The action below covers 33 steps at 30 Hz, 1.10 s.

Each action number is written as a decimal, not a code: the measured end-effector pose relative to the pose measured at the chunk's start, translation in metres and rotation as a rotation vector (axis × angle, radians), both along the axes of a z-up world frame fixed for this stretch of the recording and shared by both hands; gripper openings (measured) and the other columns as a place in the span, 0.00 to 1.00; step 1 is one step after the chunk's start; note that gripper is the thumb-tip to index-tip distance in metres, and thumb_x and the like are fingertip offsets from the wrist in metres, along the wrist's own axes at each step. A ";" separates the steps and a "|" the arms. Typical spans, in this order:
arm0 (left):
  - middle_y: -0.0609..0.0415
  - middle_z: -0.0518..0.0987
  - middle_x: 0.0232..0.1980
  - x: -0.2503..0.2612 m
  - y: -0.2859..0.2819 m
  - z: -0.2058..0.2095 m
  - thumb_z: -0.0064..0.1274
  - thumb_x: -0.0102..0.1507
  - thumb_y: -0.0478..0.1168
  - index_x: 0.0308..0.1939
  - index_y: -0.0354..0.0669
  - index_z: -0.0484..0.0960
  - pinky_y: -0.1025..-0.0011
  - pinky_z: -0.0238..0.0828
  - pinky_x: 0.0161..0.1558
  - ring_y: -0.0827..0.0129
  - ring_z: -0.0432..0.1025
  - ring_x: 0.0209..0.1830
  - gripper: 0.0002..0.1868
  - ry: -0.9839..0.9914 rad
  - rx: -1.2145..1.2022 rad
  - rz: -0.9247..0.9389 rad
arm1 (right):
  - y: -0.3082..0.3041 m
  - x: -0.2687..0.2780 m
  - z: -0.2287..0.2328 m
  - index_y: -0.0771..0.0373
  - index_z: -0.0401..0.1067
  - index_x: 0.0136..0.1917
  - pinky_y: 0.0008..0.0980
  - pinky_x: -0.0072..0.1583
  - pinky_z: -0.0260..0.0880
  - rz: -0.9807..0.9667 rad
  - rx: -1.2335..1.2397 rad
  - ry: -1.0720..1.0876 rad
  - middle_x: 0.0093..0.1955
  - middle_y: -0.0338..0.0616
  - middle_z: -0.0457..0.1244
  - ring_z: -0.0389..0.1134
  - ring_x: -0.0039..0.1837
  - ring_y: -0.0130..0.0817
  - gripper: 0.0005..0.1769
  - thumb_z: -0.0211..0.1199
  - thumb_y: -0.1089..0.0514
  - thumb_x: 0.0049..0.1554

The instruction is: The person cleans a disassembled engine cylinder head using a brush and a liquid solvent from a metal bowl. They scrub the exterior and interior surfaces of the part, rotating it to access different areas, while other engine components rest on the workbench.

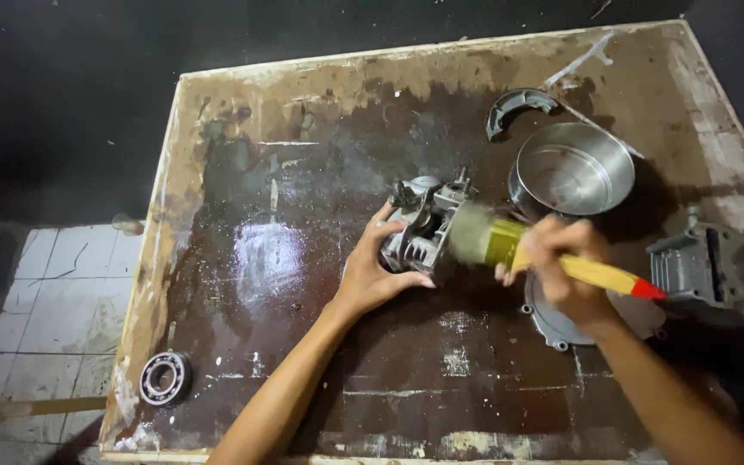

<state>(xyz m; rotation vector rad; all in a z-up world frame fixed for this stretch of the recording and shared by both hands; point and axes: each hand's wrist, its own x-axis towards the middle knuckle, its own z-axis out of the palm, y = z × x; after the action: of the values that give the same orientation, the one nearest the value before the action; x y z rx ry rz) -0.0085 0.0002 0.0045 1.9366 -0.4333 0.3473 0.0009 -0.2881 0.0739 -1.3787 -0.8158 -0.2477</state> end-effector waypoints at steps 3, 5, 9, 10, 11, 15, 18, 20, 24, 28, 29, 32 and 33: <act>0.39 0.59 0.82 -0.002 -0.001 0.008 0.78 0.43 0.54 0.65 0.51 0.71 0.56 0.66 0.71 0.47 0.63 0.78 0.49 0.062 0.007 0.009 | 0.014 -0.003 -0.006 0.62 0.53 0.52 0.31 0.38 0.78 -0.158 0.077 0.212 0.41 0.49 0.61 0.73 0.39 0.38 0.09 0.53 0.63 0.68; 0.39 0.59 0.82 -0.001 0.000 -0.001 0.78 0.44 0.54 0.65 0.51 0.70 0.56 0.67 0.71 0.47 0.63 0.78 0.49 0.052 -0.014 -0.004 | 0.004 -0.001 -0.018 0.62 0.53 0.50 0.32 0.35 0.77 -0.097 0.084 0.251 0.40 0.51 0.62 0.73 0.37 0.40 0.09 0.54 0.63 0.67; 0.38 0.59 0.82 0.000 0.001 0.003 0.78 0.45 0.53 0.67 0.51 0.70 0.54 0.66 0.72 0.46 0.62 0.79 0.49 0.007 -0.027 -0.033 | 0.005 -0.002 -0.005 0.63 0.54 0.51 0.35 0.35 0.75 -0.061 0.110 0.289 0.40 0.54 0.62 0.73 0.36 0.42 0.08 0.53 0.64 0.67; 0.38 0.59 0.82 0.000 0.001 0.003 0.78 0.45 0.53 0.67 0.51 0.70 0.54 0.66 0.72 0.46 0.62 0.79 0.49 0.009 -0.028 -0.034 | 0.011 -0.006 -0.006 0.63 0.54 0.51 0.35 0.35 0.75 -0.063 0.109 0.291 0.40 0.54 0.62 0.73 0.36 0.42 0.08 0.53 0.64 0.67; 0.38 0.59 0.82 -0.001 0.001 0.003 0.79 0.45 0.53 0.66 0.51 0.70 0.55 0.66 0.72 0.46 0.62 0.79 0.49 0.005 -0.002 -0.015 | 0.015 -0.011 -0.006 0.63 0.53 0.52 0.35 0.36 0.76 -0.128 0.082 0.263 0.42 0.53 0.61 0.73 0.38 0.42 0.09 0.53 0.64 0.68; 0.39 0.60 0.81 0.000 0.001 -0.002 0.78 0.43 0.55 0.66 0.52 0.70 0.56 0.67 0.71 0.49 0.64 0.77 0.51 0.007 0.011 0.005 | 0.013 -0.022 -0.002 0.62 0.51 0.51 0.33 0.32 0.76 -0.090 -0.021 0.265 0.40 0.52 0.61 0.73 0.36 0.41 0.11 0.53 0.65 0.65; 0.39 0.60 0.81 0.002 0.001 -0.005 0.79 0.43 0.53 0.66 0.51 0.70 0.55 0.65 0.73 0.47 0.62 0.79 0.51 -0.013 -0.008 -0.005 | 0.012 -0.018 -0.002 0.61 0.51 0.53 0.33 0.32 0.74 -0.137 0.079 0.309 0.39 0.51 0.61 0.72 0.35 0.39 0.11 0.53 0.66 0.66; 0.39 0.60 0.81 0.004 0.002 -0.001 0.79 0.43 0.53 0.66 0.51 0.70 0.55 0.65 0.72 0.47 0.62 0.79 0.51 -0.010 -0.001 -0.010 | 0.016 -0.013 -0.012 0.61 0.51 0.53 0.32 0.32 0.74 -0.176 0.088 0.282 0.40 0.51 0.61 0.71 0.35 0.39 0.11 0.52 0.66 0.66; 0.38 0.59 0.81 0.001 -0.001 -0.003 0.79 0.43 0.52 0.66 0.50 0.71 0.55 0.64 0.72 0.47 0.61 0.79 0.50 0.047 -0.007 0.009 | 0.005 -0.009 -0.013 0.63 0.51 0.50 0.32 0.29 0.75 -0.099 0.021 0.275 0.37 0.50 0.60 0.72 0.33 0.39 0.10 0.52 0.67 0.64; 0.39 0.60 0.82 0.008 0.002 -0.005 0.79 0.44 0.52 0.65 0.49 0.71 0.56 0.65 0.72 0.48 0.61 0.80 0.49 -0.019 0.011 0.004 | 0.011 -0.011 -0.012 0.63 0.52 0.51 0.32 0.31 0.74 -0.120 0.067 0.306 0.40 0.50 0.60 0.71 0.35 0.40 0.09 0.51 0.67 0.66; 0.39 0.60 0.82 0.005 0.001 -0.007 0.79 0.44 0.52 0.65 0.48 0.71 0.56 0.65 0.73 0.48 0.61 0.80 0.50 -0.021 0.008 0.002 | 0.014 -0.016 -0.014 0.63 0.51 0.52 0.32 0.33 0.74 -0.126 0.054 0.275 0.41 0.50 0.59 0.71 0.35 0.39 0.09 0.52 0.66 0.66; 0.37 0.58 0.81 0.006 0.000 -0.010 0.79 0.43 0.52 0.65 0.47 0.71 0.56 0.64 0.73 0.47 0.60 0.80 0.50 -0.016 -0.022 -0.005 | 0.008 -0.010 -0.018 0.63 0.52 0.51 0.32 0.33 0.74 -0.081 0.006 0.233 0.41 0.51 0.60 0.72 0.36 0.39 0.10 0.53 0.66 0.66; 0.37 0.57 0.81 -0.001 -0.001 -0.014 0.79 0.43 0.51 0.64 0.47 0.71 0.55 0.63 0.73 0.47 0.59 0.80 0.49 0.009 -0.051 -0.004 | 0.003 -0.011 -0.022 0.63 0.53 0.50 0.32 0.33 0.75 -0.026 -0.032 0.238 0.40 0.52 0.62 0.73 0.35 0.39 0.09 0.53 0.66 0.65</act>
<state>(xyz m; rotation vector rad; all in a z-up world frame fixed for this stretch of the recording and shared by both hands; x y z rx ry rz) -0.0093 -0.0008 -0.0091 1.8867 -0.4183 0.3434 -0.0101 -0.2852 0.0520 -1.4187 -0.6060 -0.0883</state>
